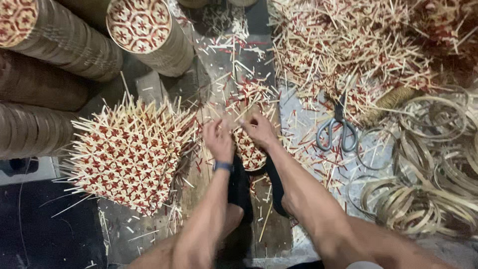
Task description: The person weaves a small, round, patterned basket using natural fibers. They use shears to trim excess material and a wooden block to shape the basket. The person then stacks the finished basket with others.
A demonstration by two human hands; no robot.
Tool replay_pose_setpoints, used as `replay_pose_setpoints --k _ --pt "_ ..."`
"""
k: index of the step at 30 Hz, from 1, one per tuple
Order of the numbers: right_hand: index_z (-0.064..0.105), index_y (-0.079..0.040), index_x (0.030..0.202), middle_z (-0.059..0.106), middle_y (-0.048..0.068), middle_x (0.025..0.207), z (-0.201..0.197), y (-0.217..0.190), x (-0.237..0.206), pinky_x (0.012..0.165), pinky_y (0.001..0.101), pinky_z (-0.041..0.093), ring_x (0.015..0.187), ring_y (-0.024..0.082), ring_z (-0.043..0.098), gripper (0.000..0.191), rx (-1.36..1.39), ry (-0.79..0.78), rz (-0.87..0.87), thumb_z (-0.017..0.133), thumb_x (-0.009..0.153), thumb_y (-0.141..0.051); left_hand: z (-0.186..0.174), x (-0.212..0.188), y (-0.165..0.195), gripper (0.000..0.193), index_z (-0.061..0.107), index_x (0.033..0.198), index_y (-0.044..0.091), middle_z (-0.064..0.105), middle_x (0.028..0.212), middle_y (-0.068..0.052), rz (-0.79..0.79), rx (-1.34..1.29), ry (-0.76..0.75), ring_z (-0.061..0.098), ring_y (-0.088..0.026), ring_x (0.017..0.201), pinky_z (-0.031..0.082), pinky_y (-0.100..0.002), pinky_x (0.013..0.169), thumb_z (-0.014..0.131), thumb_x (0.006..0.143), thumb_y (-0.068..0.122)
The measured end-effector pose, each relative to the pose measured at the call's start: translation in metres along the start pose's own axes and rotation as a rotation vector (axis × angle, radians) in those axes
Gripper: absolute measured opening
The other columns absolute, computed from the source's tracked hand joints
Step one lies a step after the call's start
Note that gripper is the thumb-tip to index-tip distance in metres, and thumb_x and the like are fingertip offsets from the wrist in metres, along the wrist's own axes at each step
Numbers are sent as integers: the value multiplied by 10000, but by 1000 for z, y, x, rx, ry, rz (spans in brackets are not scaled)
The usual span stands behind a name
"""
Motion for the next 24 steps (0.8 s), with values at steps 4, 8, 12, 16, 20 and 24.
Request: replay_pose_setpoints --k 4,8,12,16,20,24 --pt "648 -70 719 695 105 732 2 -9 -1 679 412 541 702 220 648 526 -36 -62 215 841 724 -559 -16 -27 -11 349 781 1123 -37 731 1203 -229 -13 177 -16 630 -270 1218 495 -388 961 796 1035 299" --pt "646 -70 672 696 88 733 2 -14 5 690 371 546 695 197 661 501 -49 -21 230 879 706 -513 -10 -22 -50 316 797 1017 -33 764 1037 -159 -882 -287 -217 661 -195 905 517 -351 874 820 891 257" --pt "671 -82 686 696 66 761 6 -7 2 682 359 522 706 187 655 452 -73 -19 253 888 703 -478 -8 -9 -53 337 766 1050 31 775 1075 -90 -1047 -684 -257 703 -195 982 544 -329 889 864 756 163" --pt "740 -130 794 742 59 799 -27 -13 -3 692 353 531 744 176 664 234 189 144 -9 696 862 -349 -15 2 -40 458 833 1095 -45 814 1035 -178 -736 20 -315 734 -278 965 569 -387 878 881 787 292" --pt "671 20 858 605 143 767 -150 -24 -4 720 436 485 714 265 567 443 -225 235 -90 662 1038 -384 3 22 10 678 698 1251 39 734 1154 -209 87 280 -499 673 -345 1073 517 -440 947 949 701 346" --pt "762 -45 952 693 195 957 -283 -52 -40 738 501 534 819 329 666 454 -922 -113 -170 695 950 -494 1 12 54 728 668 1260 47 699 1137 -195 120 261 -735 668 -342 1064 528 -430 951 929 635 314"
Point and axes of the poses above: each hand's wrist, its own x-axis towards the middle knuckle, its own z-axis out of the palm, y = z × x, the point moved 3 cm from there along x, towards the middle knuckle
